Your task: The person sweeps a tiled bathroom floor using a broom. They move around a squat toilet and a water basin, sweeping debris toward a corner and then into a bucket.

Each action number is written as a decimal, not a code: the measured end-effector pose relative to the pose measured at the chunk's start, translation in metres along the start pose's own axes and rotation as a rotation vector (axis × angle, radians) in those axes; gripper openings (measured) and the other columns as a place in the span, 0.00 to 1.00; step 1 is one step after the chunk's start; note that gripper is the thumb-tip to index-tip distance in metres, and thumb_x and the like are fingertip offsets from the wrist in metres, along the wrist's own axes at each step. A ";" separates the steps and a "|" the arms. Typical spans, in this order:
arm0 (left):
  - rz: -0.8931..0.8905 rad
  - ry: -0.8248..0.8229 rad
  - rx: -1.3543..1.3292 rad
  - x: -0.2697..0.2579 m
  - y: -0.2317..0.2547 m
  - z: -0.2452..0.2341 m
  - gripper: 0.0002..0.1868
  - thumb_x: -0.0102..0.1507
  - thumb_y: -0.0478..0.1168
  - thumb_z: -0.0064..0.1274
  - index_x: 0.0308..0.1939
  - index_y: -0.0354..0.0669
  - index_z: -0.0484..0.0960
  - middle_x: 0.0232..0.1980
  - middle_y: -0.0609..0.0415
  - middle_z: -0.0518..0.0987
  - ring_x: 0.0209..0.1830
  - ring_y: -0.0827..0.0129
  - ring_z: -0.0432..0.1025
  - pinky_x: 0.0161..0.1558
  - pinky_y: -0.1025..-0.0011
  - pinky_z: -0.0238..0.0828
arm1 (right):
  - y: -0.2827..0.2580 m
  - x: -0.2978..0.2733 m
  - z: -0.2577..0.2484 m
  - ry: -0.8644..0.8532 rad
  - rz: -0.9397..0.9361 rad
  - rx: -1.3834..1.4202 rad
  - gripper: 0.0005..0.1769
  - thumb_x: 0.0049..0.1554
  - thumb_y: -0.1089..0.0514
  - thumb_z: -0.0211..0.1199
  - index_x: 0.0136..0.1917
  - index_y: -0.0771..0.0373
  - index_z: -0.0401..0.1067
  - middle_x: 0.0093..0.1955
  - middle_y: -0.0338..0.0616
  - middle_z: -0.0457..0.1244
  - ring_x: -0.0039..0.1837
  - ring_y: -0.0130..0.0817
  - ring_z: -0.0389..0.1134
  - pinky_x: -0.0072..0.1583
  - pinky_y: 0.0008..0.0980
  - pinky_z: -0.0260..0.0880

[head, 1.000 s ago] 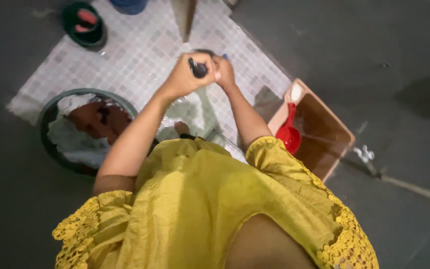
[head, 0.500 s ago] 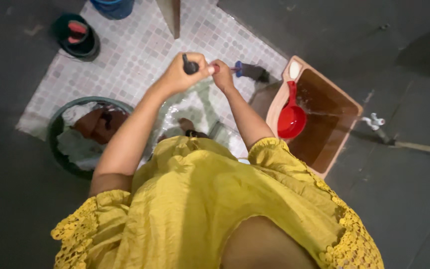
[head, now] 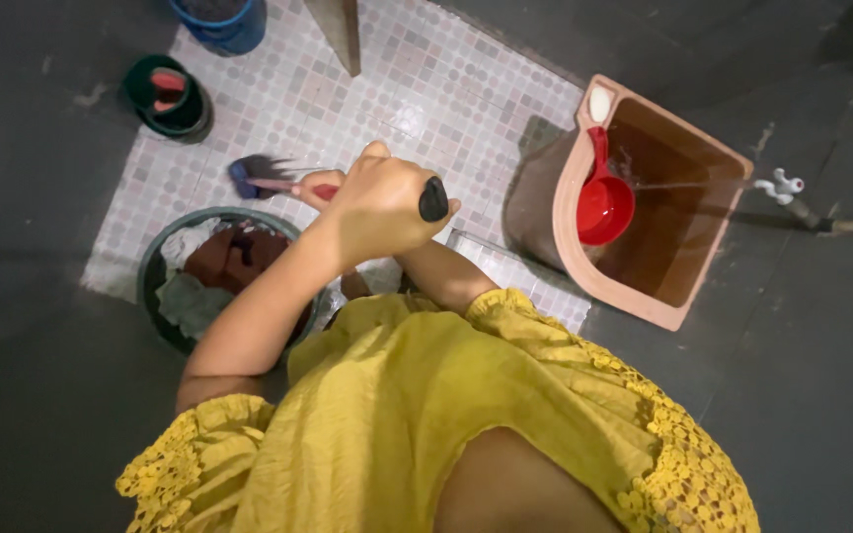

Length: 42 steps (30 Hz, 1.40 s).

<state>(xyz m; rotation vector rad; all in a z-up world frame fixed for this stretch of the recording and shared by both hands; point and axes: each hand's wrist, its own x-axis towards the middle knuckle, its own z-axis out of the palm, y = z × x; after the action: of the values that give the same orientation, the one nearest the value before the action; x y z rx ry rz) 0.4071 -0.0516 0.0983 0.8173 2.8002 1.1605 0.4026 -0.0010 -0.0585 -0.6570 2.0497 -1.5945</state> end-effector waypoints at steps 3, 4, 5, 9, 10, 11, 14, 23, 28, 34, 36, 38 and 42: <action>0.089 0.086 -0.045 0.010 0.002 0.002 0.14 0.52 0.42 0.49 0.13 0.40 0.71 0.17 0.51 0.72 0.16 0.57 0.64 0.35 0.63 0.57 | -0.014 -0.007 -0.029 -0.027 -0.123 -0.094 0.08 0.57 0.56 0.53 0.48 0.60 0.67 0.43 0.38 0.60 0.47 0.24 0.57 0.55 0.30 0.58; 0.125 0.115 -0.049 0.015 0.002 0.004 0.14 0.52 0.43 0.50 0.14 0.40 0.71 0.18 0.50 0.72 0.17 0.57 0.64 0.35 0.62 0.57 | -0.014 -0.008 -0.040 -0.001 -0.185 -0.056 0.08 0.57 0.57 0.52 0.48 0.61 0.67 0.45 0.38 0.60 0.49 0.24 0.58 0.57 0.30 0.57; 0.140 0.129 -0.054 0.023 0.003 0.008 0.14 0.52 0.42 0.50 0.14 0.40 0.71 0.18 0.50 0.71 0.17 0.57 0.64 0.36 0.63 0.57 | -0.013 -0.009 -0.050 0.024 -0.247 -0.020 0.09 0.57 0.57 0.51 0.49 0.61 0.66 0.46 0.38 0.60 0.52 0.24 0.59 0.60 0.30 0.55; 0.141 0.107 -0.106 0.055 -0.002 0.032 0.14 0.51 0.41 0.53 0.13 0.39 0.69 0.19 0.49 0.71 0.19 0.57 0.64 0.36 0.64 0.58 | 0.011 -0.003 -0.090 0.246 -0.132 0.183 0.05 0.52 0.56 0.55 0.40 0.60 0.66 0.41 0.35 0.60 0.45 0.21 0.60 0.50 0.24 0.62; 0.125 0.085 -0.133 0.063 -0.005 0.040 0.14 0.50 0.40 0.53 0.13 0.39 0.69 0.18 0.49 0.71 0.20 0.57 0.64 0.36 0.64 0.58 | 0.024 -0.009 -0.112 0.191 -0.133 0.358 0.06 0.51 0.56 0.52 0.42 0.59 0.65 0.41 0.33 0.59 0.46 0.21 0.60 0.51 0.24 0.61; 0.187 0.087 -0.207 0.070 -0.011 0.048 0.12 0.51 0.39 0.52 0.16 0.40 0.70 0.20 0.51 0.72 0.22 0.58 0.66 0.36 0.65 0.58 | 0.041 -0.013 -0.131 0.133 -0.132 0.532 0.08 0.51 0.56 0.50 0.44 0.59 0.63 0.41 0.32 0.58 0.46 0.21 0.59 0.53 0.23 0.60; 0.316 0.073 -0.369 0.096 -0.028 0.080 0.09 0.52 0.39 0.52 0.20 0.42 0.71 0.23 0.53 0.73 0.26 0.60 0.68 0.36 0.67 0.59 | 0.110 -0.004 -0.185 0.255 0.086 -0.215 0.05 0.45 0.60 0.56 0.31 0.64 0.64 0.28 0.39 0.57 0.32 0.26 0.58 0.37 0.27 0.60; -0.017 -0.063 -0.766 0.162 -0.085 0.151 0.12 0.55 0.38 0.50 0.20 0.39 0.68 0.21 0.56 0.66 0.22 0.75 0.59 0.28 0.75 0.58 | 0.274 -0.023 -0.269 0.748 0.217 -0.219 0.08 0.43 0.62 0.59 0.33 0.62 0.61 0.28 0.43 0.59 0.33 0.25 0.60 0.37 0.27 0.60; -0.086 0.003 -0.879 0.185 -0.115 0.129 0.09 0.53 0.33 0.46 0.19 0.37 0.65 0.23 0.61 0.69 0.25 0.81 0.60 0.29 0.79 0.58 | 0.290 0.011 -0.285 0.580 0.177 -0.383 0.05 0.45 0.62 0.60 0.32 0.64 0.65 0.31 0.47 0.60 0.37 0.31 0.61 0.40 0.30 0.60; -0.100 -0.060 -0.663 0.221 -0.108 0.070 0.12 0.52 0.36 0.47 0.18 0.35 0.62 0.17 0.51 0.59 0.21 0.76 0.53 0.24 0.73 0.54 | 0.254 0.068 -0.267 0.522 0.074 -0.101 0.07 0.46 0.60 0.56 0.39 0.64 0.67 0.37 0.44 0.63 0.43 0.32 0.63 0.45 0.30 0.63; -0.024 -0.100 -0.587 0.232 -0.100 0.043 0.10 0.49 0.38 0.47 0.18 0.37 0.66 0.17 0.50 0.65 0.19 0.74 0.61 0.25 0.73 0.59 | 0.244 0.088 -0.254 0.588 0.054 0.392 0.10 0.45 0.57 0.56 0.41 0.62 0.69 0.40 0.41 0.64 0.46 0.31 0.64 0.48 0.29 0.63; 0.024 -0.205 -0.473 0.241 -0.092 0.023 0.09 0.47 0.40 0.47 0.18 0.38 0.70 0.17 0.48 0.69 0.18 0.68 0.65 0.25 0.70 0.61 | 0.232 0.104 -0.231 0.674 -0.010 0.730 0.10 0.45 0.56 0.56 0.41 0.61 0.68 0.40 0.40 0.63 0.46 0.29 0.63 0.48 0.28 0.63; 0.206 -0.480 -0.314 0.238 -0.085 0.004 0.07 0.45 0.40 0.47 0.15 0.39 0.73 0.17 0.47 0.71 0.17 0.57 0.67 0.25 0.64 0.61 | 0.192 0.111 -0.180 0.771 -0.168 1.043 0.11 0.45 0.55 0.57 0.41 0.60 0.67 0.39 0.38 0.62 0.45 0.26 0.62 0.48 0.26 0.62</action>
<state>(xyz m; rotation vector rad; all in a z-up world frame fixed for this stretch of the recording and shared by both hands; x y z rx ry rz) 0.1624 0.0111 0.0845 1.1817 2.1276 1.1896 0.1878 0.1065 -0.2118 0.2264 1.1845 -2.9321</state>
